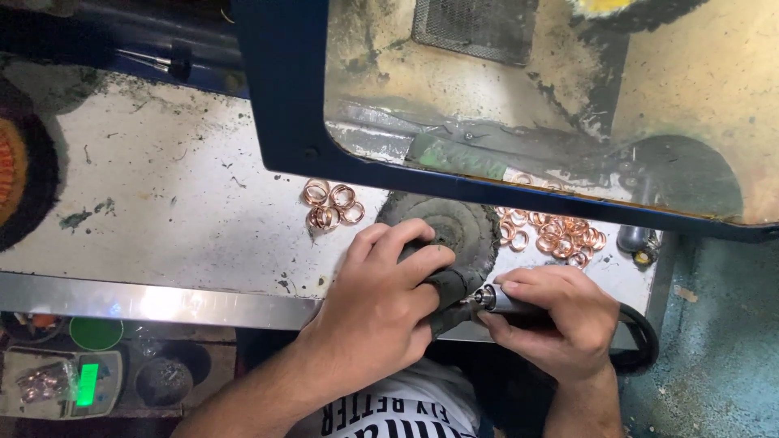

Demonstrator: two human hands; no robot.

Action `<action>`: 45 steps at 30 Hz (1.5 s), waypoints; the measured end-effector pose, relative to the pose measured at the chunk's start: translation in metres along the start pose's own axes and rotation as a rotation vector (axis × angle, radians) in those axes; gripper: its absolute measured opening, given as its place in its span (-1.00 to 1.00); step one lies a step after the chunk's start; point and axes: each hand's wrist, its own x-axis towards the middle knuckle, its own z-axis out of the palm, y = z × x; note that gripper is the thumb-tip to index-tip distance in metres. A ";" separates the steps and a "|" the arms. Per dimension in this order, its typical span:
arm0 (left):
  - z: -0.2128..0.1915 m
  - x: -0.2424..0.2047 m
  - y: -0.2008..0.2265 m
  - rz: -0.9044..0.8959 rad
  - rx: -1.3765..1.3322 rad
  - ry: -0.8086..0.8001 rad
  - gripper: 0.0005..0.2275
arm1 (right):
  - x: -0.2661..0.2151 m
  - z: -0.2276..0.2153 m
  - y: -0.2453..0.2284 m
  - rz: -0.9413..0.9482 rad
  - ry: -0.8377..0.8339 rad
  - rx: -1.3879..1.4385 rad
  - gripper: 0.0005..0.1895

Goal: The person uses a handheld rotary tool to grind the surface of small copper-colored metal rings. They hold each ring against a rotating grinding wheel, then place it on the workbench before picking up the next one.

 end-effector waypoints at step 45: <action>0.002 0.001 0.000 0.003 -0.032 0.030 -0.92 | 0.000 -0.001 0.001 0.037 0.017 0.021 -0.60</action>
